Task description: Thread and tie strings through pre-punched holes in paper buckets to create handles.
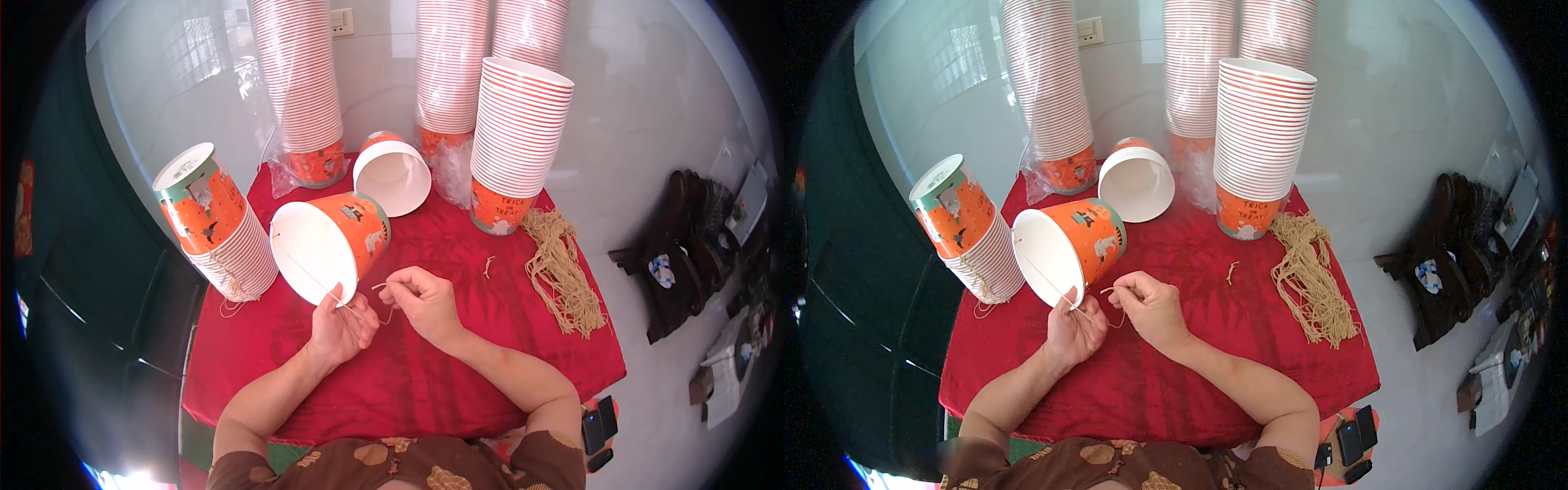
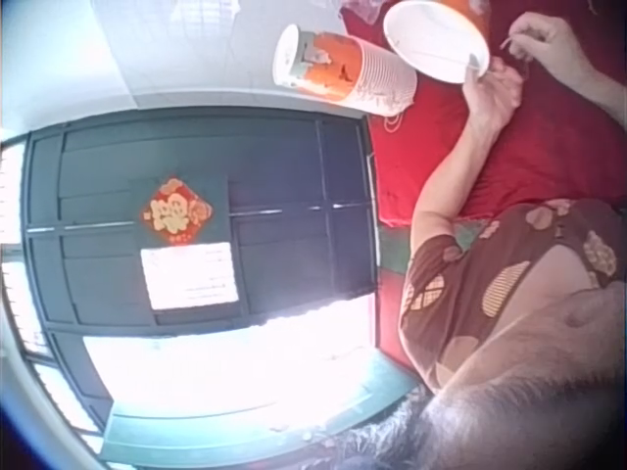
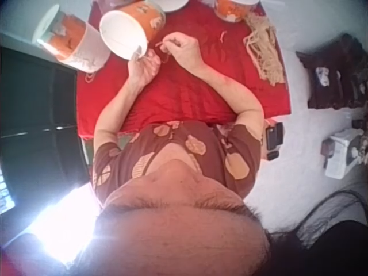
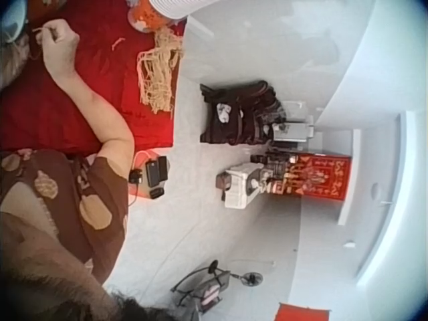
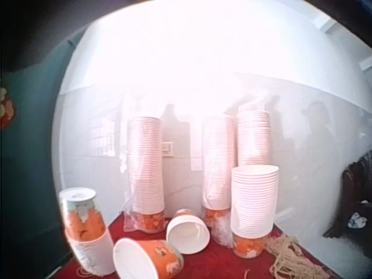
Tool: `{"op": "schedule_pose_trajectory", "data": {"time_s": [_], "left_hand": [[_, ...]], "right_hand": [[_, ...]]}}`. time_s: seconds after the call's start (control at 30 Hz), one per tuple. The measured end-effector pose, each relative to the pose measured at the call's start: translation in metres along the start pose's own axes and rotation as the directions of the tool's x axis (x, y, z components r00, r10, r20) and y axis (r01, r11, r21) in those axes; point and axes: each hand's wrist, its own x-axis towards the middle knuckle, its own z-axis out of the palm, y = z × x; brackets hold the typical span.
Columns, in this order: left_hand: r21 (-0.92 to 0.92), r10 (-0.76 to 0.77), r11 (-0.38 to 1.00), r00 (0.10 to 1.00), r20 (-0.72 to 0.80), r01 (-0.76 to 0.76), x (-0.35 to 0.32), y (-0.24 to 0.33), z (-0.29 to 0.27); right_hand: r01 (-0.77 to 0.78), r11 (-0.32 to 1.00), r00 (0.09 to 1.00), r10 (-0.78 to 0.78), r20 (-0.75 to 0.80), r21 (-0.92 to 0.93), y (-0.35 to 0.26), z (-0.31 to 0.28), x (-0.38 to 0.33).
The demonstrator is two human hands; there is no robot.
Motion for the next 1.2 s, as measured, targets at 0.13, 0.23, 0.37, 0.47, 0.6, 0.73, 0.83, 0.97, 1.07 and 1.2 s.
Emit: {"op": "schedule_pose_trajectory", "data": {"time_s": [0.13,0.23,0.37,0.47,0.6,0.73,0.83,0.97,1.07,1.2], "left_hand": [[-0.034,-0.007,0.999,0.999,0.045,0.009,-0.002,-0.002,0.006],[-0.020,-0.014,1.000,0.995,0.097,0.016,-0.003,-0.004,0.006],[-0.034,-0.018,0.999,0.992,0.129,0.023,-0.004,-0.007,0.011],[-0.052,-0.050,0.997,0.990,0.131,0.058,-0.006,-0.007,0.012],[-0.054,-0.063,0.996,0.989,0.132,0.071,-0.008,-0.010,0.016],[-0.045,-0.078,0.995,0.985,0.154,0.086,-0.010,-0.012,0.020],[-0.067,-0.096,0.992,0.975,0.200,0.111,-0.010,-0.012,0.015],[-0.079,-0.117,0.987,0.957,0.265,0.143,-0.009,-0.013,0.011],[-0.085,-0.120,0.985,0.955,0.270,0.148,-0.009,-0.013,0.012],[-0.086,-0.111,0.986,0.954,0.279,0.140,-0.009,-0.015,0.012]], "right_hand": [[0.017,1.000,1.000,-0.017,-0.011,0.011,-0.003,0.002,-0.004],[0.123,0.988,0.992,-0.125,-0.011,-0.091,-0.004,0.004,-0.006],[0.317,0.929,0.944,-0.328,-0.032,-0.189,-0.005,0.004,-0.007],[0.378,0.899,0.919,-0.394,-0.029,-0.222,-0.004,0.004,-0.008],[0.410,0.879,0.903,-0.428,-0.025,-0.245,-0.005,0.004,-0.009],[0.465,0.841,0.872,-0.489,-0.017,-0.277,-0.002,0.004,-0.008],[0.501,0.811,0.849,-0.529,-0.011,-0.302,-0.002,0.004,-0.008],[0.535,0.776,0.822,-0.569,-0.006,-0.333,0.000,0.003,-0.007],[0.560,0.752,0.802,-0.597,0.001,-0.348,0.000,0.003,-0.007],[0.584,0.730,0.783,-0.622,0.009,-0.355,0.000,0.003,-0.006]]}}
